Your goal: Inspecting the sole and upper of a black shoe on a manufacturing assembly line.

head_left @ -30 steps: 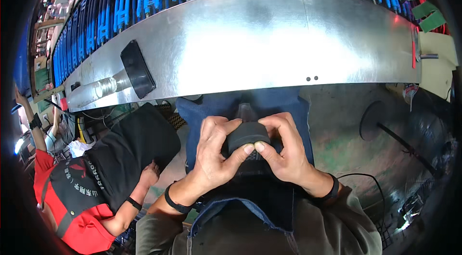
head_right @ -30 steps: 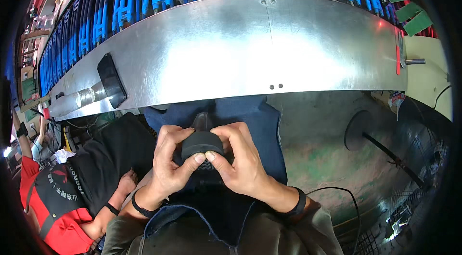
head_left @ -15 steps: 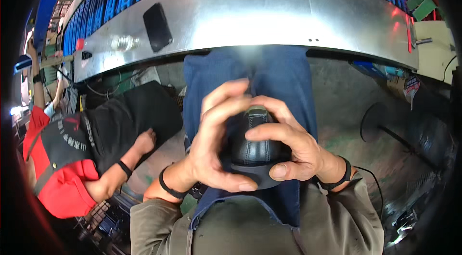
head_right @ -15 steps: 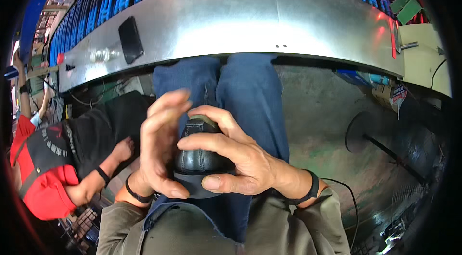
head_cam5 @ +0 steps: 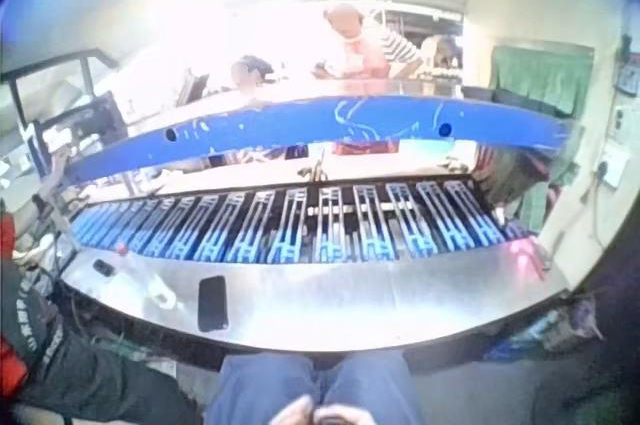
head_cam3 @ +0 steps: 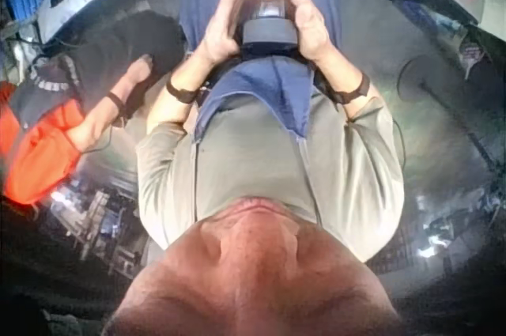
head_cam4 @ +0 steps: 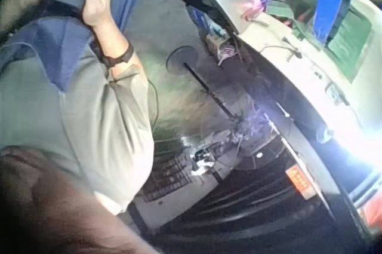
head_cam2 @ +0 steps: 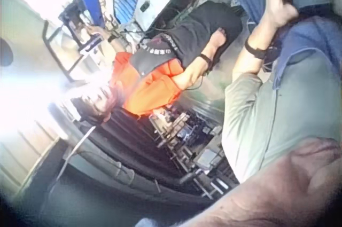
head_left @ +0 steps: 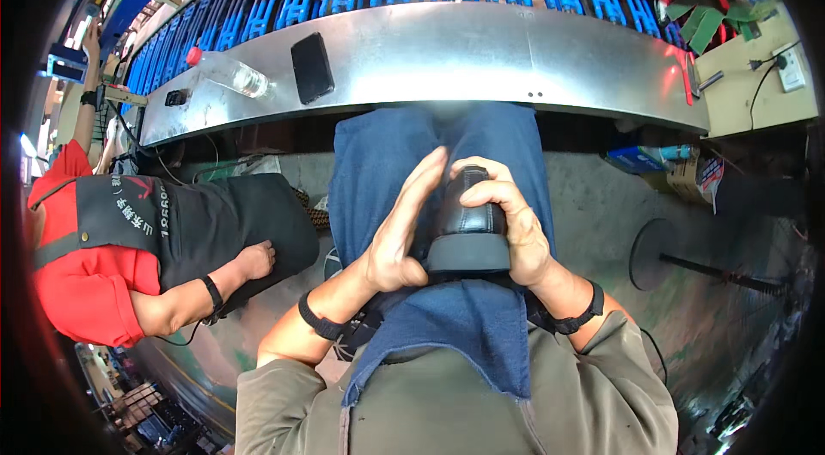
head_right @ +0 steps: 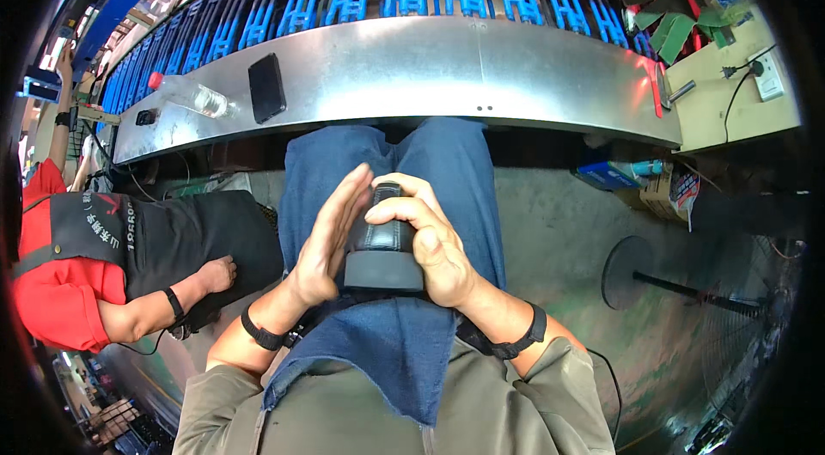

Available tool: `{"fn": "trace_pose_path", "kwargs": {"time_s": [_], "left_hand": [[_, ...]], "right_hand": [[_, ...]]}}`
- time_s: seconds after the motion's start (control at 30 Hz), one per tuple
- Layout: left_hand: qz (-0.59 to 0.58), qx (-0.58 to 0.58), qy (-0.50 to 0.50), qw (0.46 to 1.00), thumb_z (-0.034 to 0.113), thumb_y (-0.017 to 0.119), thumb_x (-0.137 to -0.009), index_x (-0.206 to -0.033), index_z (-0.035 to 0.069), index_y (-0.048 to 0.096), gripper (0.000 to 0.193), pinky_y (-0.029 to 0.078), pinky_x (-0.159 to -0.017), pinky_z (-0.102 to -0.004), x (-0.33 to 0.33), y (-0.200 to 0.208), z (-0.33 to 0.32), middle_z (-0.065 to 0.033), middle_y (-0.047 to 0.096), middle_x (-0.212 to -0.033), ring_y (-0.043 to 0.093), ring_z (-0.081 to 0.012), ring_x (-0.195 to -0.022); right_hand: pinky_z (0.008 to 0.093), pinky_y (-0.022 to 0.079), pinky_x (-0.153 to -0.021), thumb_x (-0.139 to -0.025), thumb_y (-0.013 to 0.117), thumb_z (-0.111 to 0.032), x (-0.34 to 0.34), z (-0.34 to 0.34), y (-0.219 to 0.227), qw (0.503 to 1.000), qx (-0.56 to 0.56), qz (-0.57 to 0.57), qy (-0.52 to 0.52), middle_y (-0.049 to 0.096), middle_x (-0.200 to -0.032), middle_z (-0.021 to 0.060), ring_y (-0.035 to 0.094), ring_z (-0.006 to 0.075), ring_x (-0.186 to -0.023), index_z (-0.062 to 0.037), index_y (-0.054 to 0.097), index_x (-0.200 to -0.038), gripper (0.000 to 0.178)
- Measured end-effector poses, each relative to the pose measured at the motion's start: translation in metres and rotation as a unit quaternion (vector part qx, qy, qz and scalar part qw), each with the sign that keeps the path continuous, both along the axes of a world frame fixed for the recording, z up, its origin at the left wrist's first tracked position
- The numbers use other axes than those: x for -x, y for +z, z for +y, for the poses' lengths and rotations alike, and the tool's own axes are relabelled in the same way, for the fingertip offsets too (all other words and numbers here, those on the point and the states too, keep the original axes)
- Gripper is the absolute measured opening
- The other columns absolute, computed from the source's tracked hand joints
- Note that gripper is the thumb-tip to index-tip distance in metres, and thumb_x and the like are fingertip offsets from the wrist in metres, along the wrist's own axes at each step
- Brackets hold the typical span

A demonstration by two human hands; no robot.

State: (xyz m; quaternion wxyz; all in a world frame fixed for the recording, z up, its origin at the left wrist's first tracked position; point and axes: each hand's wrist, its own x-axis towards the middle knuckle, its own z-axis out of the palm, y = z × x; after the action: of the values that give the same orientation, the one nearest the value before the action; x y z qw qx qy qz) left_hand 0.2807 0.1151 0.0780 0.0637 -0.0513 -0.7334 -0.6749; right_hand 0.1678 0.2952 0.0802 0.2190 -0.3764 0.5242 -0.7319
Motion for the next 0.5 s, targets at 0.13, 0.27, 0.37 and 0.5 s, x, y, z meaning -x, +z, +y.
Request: {"fn": "trace_pose_path", "kwargs": {"time_s": [0.13,0.27,0.37,0.5], "left_hand": [[-0.129,0.049,0.002,0.99,0.04,0.091,-0.075,-0.161,-0.002,0.02,0.119,0.026,-0.125,-0.0444,-0.014,-0.006,0.009,-0.0266,0.021,-0.167,0.024,-0.04,-0.155],[-0.001,0.14,0.035,0.99,0.027,0.089,-0.074,-0.161,-0.001,0.022,0.113,0.033,-0.122,-0.0424,0.017,0.019,-0.009,-0.027,0.03,-0.163,0.033,-0.0389,-0.151],[0.128,0.251,-0.004,0.96,0.029,0.084,-0.076,-0.158,-0.005,0.026,0.106,0.032,-0.122,-0.0446,0.029,0.041,-0.059,-0.0276,0.033,-0.162,0.034,-0.0407,-0.151],[-0.046,-0.115,0.074,0.989,0.058,0.09,-0.067,-0.165,0.006,0.009,0.138,0.02,-0.126,-0.0464,0.009,0.033,-0.089,-0.019,0.026,-0.166,0.025,-0.032,-0.155]], "right_hand": [[0.041,0.03,-0.119,-0.107,0.026,-0.062,0.002,-0.008,0.005,0.996,-0.015,-0.089,-0.001,0.048,-0.148,0.0214,0.046,0.0301,-0.138,0.0062,0.047,-0.143,0.08],[0.0482,0.025,-0.125,-0.1,0.047,-0.059,0.025,-0.022,0.021,0.985,0.093,-0.086,-0.113,0.044,-0.153,0.0215,0.038,0.0324,-0.147,0.0056,0.037,-0.151,0.083],[0.0485,0.028,-0.124,-0.106,0.047,-0.041,0.064,-0.063,0.016,0.963,0.072,-0.233,-0.112,0.04,-0.158,0.0212,0.039,0.0344,-0.146,0.0046,0.029,-0.156,0.07],[0.0459,0.034,-0.12,-0.101,0.062,-0.021,0.064,-0.102,-0.007,0.93,0.027,-0.365,0.04,0.04,-0.158,0.0237,0.041,0.0346,-0.145,-0.001,0.023,-0.161,0.075]]}}
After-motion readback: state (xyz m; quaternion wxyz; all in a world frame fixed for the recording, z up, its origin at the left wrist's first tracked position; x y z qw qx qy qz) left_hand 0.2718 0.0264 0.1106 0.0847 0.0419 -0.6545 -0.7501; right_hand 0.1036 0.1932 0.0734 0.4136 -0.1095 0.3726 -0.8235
